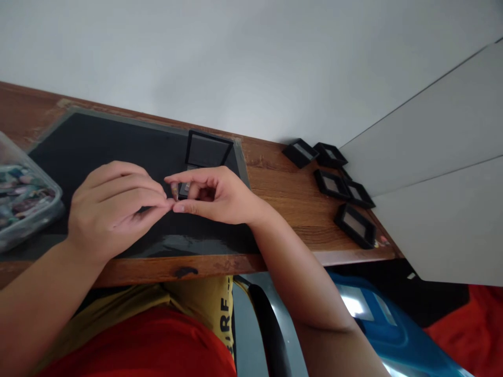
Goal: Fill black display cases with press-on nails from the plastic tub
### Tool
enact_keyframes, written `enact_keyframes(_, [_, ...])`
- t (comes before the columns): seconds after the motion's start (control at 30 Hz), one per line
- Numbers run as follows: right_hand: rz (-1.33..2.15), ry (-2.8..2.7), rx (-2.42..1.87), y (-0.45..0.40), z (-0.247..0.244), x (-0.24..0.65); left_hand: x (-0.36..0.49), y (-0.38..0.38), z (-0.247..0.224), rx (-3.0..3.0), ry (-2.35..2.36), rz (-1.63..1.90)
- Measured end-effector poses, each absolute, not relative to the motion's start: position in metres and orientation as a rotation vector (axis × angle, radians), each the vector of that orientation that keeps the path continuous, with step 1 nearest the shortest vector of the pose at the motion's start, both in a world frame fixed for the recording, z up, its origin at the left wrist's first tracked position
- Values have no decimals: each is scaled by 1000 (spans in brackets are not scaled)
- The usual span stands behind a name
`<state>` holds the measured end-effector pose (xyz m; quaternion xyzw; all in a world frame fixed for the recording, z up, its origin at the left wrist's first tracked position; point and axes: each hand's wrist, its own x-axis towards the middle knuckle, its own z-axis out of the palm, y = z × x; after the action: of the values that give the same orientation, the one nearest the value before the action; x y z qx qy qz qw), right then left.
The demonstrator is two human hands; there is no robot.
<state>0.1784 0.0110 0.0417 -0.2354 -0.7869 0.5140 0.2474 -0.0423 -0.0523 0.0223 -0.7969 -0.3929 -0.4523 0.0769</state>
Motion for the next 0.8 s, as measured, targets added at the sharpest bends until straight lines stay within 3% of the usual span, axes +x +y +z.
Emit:
enact_keyframes(0.27, [1454,-2292,-640,15,50,186,-42,-53,19,-2469,-1155,-1289])
enact_keyframes(0.43, [1251,-2174,-750,25,64,208,-43,-51,18,-2471,-1225,-1299])
enact_keyframes(0.8, [882,-2614,-1443,41,75,231,-47,-34,-3,-2614,-1573,-1022])
